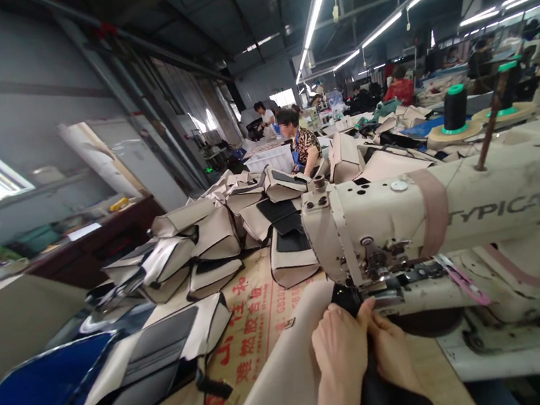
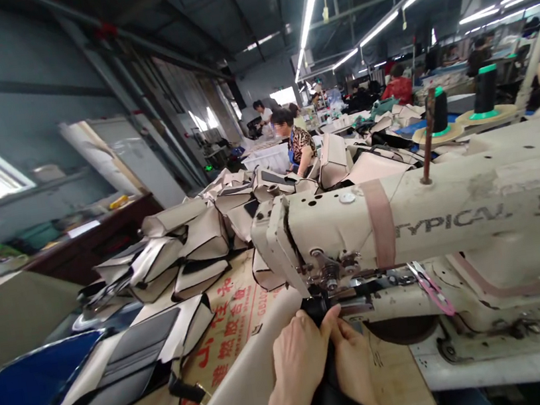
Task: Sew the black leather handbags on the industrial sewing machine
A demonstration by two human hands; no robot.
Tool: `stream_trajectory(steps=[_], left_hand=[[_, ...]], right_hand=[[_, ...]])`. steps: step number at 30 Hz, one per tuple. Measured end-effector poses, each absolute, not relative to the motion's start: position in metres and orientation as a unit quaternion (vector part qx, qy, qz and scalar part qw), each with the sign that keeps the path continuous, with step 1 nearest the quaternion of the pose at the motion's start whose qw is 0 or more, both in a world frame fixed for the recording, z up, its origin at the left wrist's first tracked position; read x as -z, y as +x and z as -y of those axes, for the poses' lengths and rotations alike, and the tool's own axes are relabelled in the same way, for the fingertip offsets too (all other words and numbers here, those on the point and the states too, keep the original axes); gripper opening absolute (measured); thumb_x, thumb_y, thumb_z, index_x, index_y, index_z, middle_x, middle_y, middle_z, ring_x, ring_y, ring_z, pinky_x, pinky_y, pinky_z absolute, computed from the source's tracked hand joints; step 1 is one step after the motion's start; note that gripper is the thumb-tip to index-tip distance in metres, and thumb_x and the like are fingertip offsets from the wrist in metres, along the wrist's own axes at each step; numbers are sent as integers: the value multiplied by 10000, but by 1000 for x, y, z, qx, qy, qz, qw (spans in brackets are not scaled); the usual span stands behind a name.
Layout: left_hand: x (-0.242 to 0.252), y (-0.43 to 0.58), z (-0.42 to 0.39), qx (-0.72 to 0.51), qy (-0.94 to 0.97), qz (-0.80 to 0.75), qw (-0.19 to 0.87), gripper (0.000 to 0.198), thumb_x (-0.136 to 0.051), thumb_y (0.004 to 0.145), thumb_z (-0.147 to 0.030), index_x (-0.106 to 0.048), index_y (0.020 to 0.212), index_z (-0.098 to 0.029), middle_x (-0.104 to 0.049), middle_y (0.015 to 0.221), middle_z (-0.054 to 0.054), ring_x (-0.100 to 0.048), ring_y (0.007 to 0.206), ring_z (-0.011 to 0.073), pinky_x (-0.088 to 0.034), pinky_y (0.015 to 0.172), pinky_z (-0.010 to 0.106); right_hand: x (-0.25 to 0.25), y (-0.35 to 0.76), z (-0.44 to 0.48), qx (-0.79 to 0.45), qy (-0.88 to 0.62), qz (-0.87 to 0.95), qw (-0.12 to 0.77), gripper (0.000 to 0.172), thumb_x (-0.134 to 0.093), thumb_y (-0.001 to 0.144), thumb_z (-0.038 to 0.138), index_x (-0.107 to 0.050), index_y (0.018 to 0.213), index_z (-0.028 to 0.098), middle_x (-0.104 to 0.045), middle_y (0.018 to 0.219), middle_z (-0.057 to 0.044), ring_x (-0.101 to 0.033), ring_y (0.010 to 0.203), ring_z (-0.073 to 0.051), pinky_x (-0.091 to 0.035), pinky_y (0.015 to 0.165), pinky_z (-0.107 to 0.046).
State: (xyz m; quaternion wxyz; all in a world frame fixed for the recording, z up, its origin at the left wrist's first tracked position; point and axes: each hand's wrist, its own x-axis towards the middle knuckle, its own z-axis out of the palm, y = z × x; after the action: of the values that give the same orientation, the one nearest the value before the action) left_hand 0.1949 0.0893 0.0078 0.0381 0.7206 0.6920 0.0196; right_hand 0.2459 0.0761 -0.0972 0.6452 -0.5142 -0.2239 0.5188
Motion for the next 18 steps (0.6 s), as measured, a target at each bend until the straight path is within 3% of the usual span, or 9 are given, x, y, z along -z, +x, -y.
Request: stream_trajectory(steps=[6, 13, 18], left_hand=[[-4, 190, -98, -41, 706, -706, 43, 592, -283, 829, -582, -622, 758, -102, -668, 720, 163, -645, 735, 300, -439, 608, 341], [3, 170, -114, -69, 703, -689, 164, 522, -314, 823, -561, -578, 609, -165, -629, 596, 68, -583, 579, 170, -283, 478, 233], [5, 167, -123, -70, 700, -684, 191, 531, -328, 809, -584, -554, 566, -170, -601, 562, 48, -543, 541, 143, -258, 475, 220]], right_hand=[[89, 243, -77, -565, -466, 182, 657, 418, -614, 667, 533, -671, 846, 160, -669, 816, -63, -602, 783, -226, -476, 660, -273], [75, 246, -76, -545, -493, 182, 653, 457, -638, 625, 552, -682, 819, 140, -666, 859, -78, -572, 881, -260, -432, 793, -311], [72, 246, -78, -536, -500, 181, 655, 440, -630, 642, 546, -684, 828, 151, -668, 874, -67, -570, 915, -252, -415, 821, -295]])
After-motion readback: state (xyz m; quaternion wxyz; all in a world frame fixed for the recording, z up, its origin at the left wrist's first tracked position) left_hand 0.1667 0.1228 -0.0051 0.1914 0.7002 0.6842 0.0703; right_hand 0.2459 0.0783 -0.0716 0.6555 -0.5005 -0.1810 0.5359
